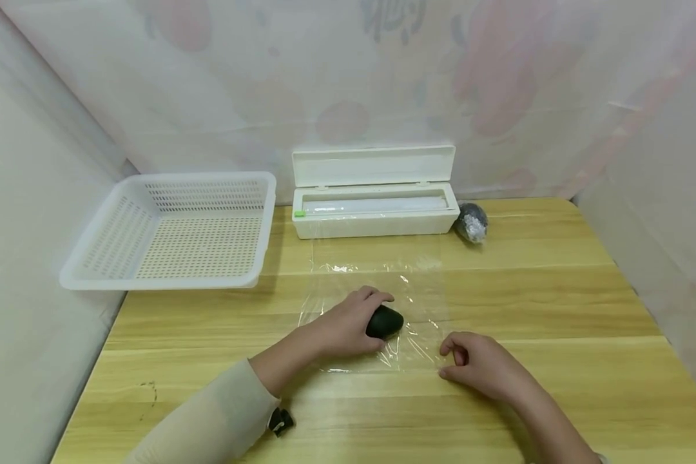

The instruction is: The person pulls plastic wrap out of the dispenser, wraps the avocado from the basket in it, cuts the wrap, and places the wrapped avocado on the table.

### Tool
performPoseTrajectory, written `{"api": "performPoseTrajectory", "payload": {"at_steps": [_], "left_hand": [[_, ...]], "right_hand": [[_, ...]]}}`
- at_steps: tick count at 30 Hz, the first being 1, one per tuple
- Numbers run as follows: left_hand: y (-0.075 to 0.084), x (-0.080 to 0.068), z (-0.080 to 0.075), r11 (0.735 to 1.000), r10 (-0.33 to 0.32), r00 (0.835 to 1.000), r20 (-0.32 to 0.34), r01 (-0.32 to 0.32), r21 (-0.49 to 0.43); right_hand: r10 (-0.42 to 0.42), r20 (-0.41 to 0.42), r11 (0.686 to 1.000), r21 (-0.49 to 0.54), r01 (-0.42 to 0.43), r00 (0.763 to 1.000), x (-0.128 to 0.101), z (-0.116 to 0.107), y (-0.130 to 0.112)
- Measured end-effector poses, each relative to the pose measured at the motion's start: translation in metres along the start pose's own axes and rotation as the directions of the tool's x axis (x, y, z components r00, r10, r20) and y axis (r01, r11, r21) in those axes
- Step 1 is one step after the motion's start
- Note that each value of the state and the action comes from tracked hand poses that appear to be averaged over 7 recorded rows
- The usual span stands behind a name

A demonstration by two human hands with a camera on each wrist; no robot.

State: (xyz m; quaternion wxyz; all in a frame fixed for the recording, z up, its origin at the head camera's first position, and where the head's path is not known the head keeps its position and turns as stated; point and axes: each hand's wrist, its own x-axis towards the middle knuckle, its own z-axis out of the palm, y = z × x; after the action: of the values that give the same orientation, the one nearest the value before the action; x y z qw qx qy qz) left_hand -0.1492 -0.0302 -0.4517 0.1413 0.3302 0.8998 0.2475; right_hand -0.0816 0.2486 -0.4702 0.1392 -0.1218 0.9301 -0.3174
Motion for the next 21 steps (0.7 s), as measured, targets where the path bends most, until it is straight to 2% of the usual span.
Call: {"api": "performPoseTrajectory", "payload": {"at_steps": [3,6,13,17,21], "left_hand": [[-0.001,-0.001,-0.003,1.000,0.007,1.000,0.012,-0.006,-0.022],[-0.001,-0.003,-0.005,1.000,0.004,1.000,0.009,-0.003,-0.030],[-0.002,-0.008,-0.005,1.000,0.010,0.999,-0.049,-0.010,0.016],[0.000,-0.013,-0.006,0.997,0.014,0.997,-0.075,-0.008,0.072],[0.002,-0.019,-0.009,0.992,0.035,0.992,-0.120,-0.020,0.123]], "right_hand": [[-0.031,-0.009,0.999,-0.014,0.031,0.999,-0.001,0.002,0.001],[-0.105,-0.034,0.994,-0.043,0.104,0.994,-0.002,0.005,0.002],[-0.245,-0.123,0.961,-0.165,0.224,0.962,-0.001,0.011,0.000],[-0.270,-0.148,0.952,-0.186,0.241,0.951,0.001,0.013,-0.003],[-0.236,-0.168,0.965,-0.156,0.211,0.957,0.002,0.011,-0.007]]}}
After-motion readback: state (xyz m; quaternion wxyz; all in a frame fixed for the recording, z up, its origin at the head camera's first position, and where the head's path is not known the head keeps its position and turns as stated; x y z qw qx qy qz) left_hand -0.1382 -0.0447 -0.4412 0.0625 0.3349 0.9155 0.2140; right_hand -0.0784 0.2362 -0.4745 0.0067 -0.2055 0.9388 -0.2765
